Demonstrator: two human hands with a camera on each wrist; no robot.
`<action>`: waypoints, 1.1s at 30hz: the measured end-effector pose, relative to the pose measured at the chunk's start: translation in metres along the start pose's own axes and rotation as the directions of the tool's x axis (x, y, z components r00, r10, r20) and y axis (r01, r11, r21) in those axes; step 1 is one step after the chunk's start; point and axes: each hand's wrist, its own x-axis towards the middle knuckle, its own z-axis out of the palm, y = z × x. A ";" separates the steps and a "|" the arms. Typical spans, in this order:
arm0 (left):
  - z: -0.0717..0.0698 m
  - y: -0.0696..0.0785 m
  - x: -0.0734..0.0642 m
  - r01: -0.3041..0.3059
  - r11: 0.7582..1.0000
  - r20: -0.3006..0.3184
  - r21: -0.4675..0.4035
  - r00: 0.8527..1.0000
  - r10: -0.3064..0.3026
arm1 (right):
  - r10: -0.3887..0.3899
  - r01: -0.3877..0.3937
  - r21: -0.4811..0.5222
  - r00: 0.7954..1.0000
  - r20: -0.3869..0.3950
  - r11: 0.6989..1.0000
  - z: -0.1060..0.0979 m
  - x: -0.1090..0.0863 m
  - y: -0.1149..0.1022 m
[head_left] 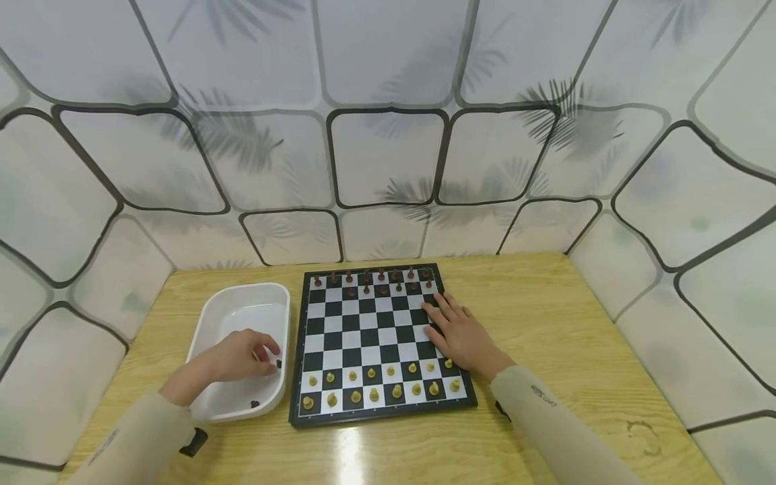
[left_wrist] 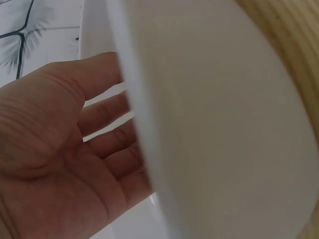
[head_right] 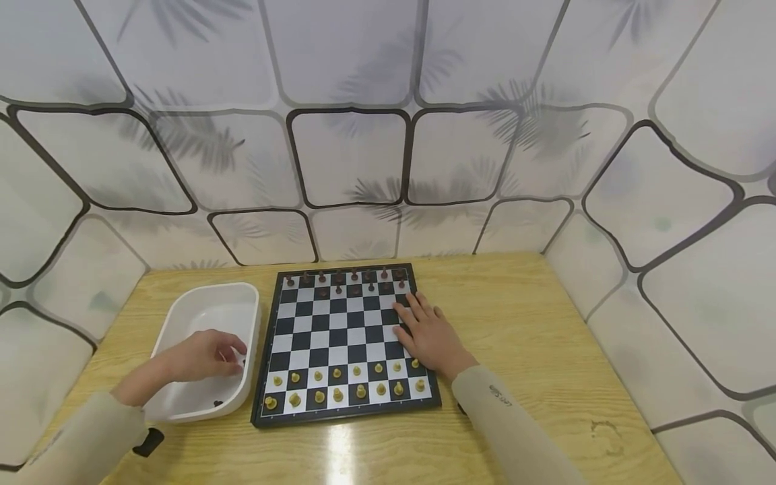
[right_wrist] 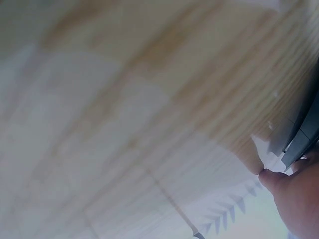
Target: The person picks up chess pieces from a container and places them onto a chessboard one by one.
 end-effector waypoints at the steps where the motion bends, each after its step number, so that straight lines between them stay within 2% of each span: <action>1: 0.002 0.000 -0.001 -0.001 1.000 0.010 0.000 1.000 0.001 | 0.005 -0.005 0.000 1.000 0.005 1.000 0.000 0.000 0.000; 9: 0.013 0.002 -0.003 0.023 1.000 0.054 -0.003 0.998 -0.023 | 0.008 -0.008 0.003 1.000 -0.002 1.000 0.001 0.000 0.001; 16: 0.021 0.002 -0.003 -0.038 0.999 0.063 -0.010 0.997 0.039 | -0.005 0.005 0.004 1.000 -0.014 1.000 0.001 0.000 -0.001; 25: 0.025 0.001 -0.007 -0.067 0.996 0.069 -0.055 0.995 0.070 | -0.017 0.017 0.003 1.000 -0.026 1.000 0.000 0.002 0.000; 33: 0.026 0.000 -0.006 -0.031 0.996 0.072 -0.081 0.997 0.037 | -0.020 0.020 0.005 1.000 -0.017 1.000 0.001 0.000 0.000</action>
